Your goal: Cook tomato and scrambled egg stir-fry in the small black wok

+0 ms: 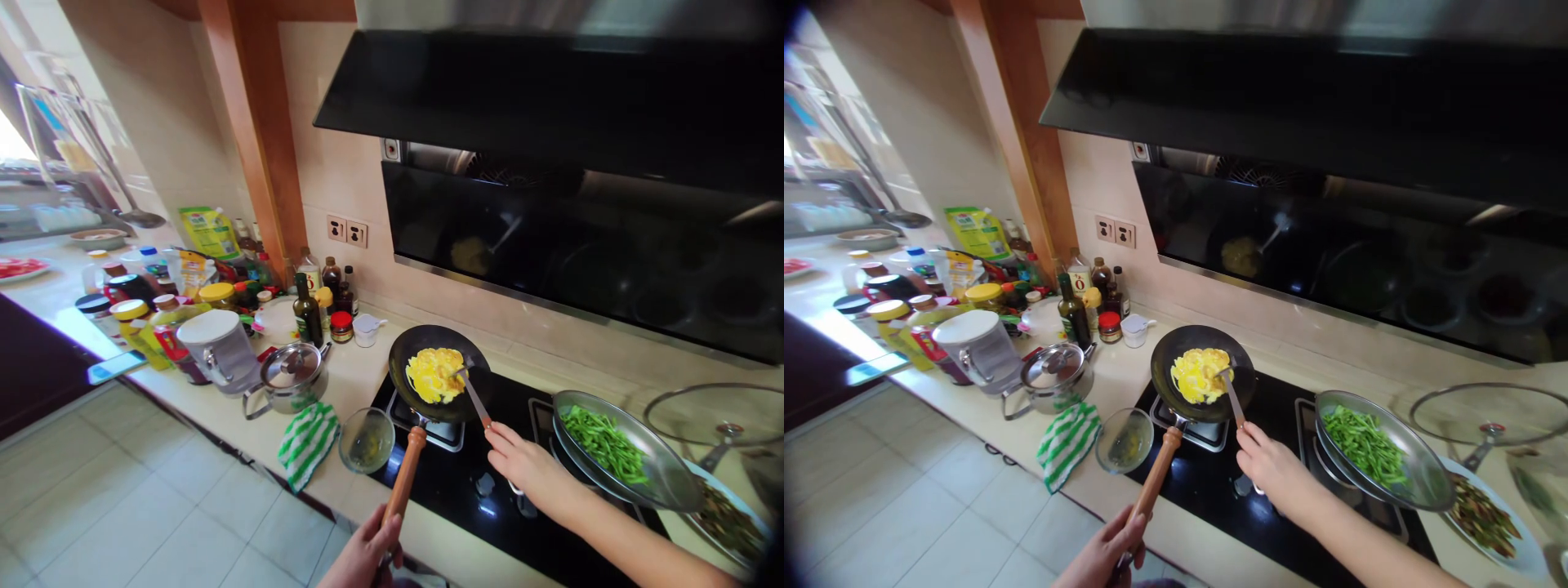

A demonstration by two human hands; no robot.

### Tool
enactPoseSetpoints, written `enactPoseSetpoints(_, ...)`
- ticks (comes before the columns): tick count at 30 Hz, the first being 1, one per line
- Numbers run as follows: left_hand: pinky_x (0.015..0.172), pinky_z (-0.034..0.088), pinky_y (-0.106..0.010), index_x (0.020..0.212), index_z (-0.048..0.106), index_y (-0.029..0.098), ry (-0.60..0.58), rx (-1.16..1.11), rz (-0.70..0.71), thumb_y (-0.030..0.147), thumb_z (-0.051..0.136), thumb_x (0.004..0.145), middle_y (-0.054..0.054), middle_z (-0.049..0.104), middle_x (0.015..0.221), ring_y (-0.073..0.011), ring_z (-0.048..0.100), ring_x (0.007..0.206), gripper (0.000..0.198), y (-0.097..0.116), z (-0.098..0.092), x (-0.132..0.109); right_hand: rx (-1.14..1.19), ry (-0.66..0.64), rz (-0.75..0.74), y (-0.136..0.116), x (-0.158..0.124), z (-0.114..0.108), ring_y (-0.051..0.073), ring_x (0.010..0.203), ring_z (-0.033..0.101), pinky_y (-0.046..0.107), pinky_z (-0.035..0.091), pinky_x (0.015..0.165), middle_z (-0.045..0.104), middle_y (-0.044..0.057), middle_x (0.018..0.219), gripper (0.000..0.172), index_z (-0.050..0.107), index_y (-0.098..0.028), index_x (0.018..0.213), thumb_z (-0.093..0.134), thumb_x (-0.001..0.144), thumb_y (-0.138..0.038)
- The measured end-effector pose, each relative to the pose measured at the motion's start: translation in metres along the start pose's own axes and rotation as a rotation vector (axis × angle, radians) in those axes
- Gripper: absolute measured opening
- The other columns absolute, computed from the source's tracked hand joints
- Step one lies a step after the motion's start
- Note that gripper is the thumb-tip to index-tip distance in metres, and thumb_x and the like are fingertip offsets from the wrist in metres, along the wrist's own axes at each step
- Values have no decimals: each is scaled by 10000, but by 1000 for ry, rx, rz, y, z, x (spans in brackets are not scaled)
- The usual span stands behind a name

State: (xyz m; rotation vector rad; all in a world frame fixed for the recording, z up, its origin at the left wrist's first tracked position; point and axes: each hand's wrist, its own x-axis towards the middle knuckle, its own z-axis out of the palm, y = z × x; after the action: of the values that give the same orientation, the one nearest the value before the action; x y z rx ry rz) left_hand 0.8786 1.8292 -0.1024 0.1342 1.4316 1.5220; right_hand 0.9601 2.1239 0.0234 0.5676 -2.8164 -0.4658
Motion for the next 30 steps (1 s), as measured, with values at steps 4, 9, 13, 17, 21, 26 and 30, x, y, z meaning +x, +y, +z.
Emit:
enactPoseSetpoints(4,327,129,-193,1131,442,201,-27,-1,2,776,542,702,39,588,701,-40,419,338,724,4,3,-6,-61,-77,-62,1,1,2,297,1140,609,329,615,761,707,130,1035,204,665,-177,706,590,752,7)
enactPoseSetpoints(9,289,130,-175,1106,439,205,-27,-60,29,744,557,721,52,577,706,-23,391,302,673,9,7,-10,125,-300,-52,18,9,-5,267,1199,575,366,546,935,714,76,840,254,671,-178,656,551,813,-18)
enactPoseSetpoints(13,281,143,-173,1160,415,211,-34,-43,-12,781,557,681,54,580,687,-40,418,308,758,11,9,-12,284,-233,36,35,22,-33,235,1273,511,360,511,987,697,53,1084,278,675,-201,806,466,861,-28)
enactPoseSetpoints(17,288,142,-161,1169,414,213,4,-92,-1,766,567,687,57,584,667,-31,395,303,750,11,10,-11,400,-66,117,33,19,-58,200,1186,580,337,517,982,664,68,1195,296,662,-209,945,430,874,-38)
enactPoseSetpoints(21,277,140,-175,1147,412,212,-46,-75,-26,820,575,610,57,585,669,-45,414,297,828,9,7,-9,389,13,99,15,6,-49,215,1212,575,349,508,1007,645,105,1266,344,660,-195,1099,442,873,-53)
enactPoseSetpoints(26,286,150,-166,1107,440,218,-21,-64,-17,779,569,673,54,583,696,-34,416,302,721,9,6,-10,349,-51,116,7,2,-39,239,1189,594,360,517,993,655,126,1252,380,681,-177,1070,463,804,-15)
enactPoseSetpoints(30,293,152,-168,1130,437,215,-12,-64,-27,764,566,692,49,583,698,-36,419,310,715,12,8,-14,366,-186,61,10,1,-53,252,1238,554,374,479,1033,656,131,1239,311,687,-176,924,482,757,-10)
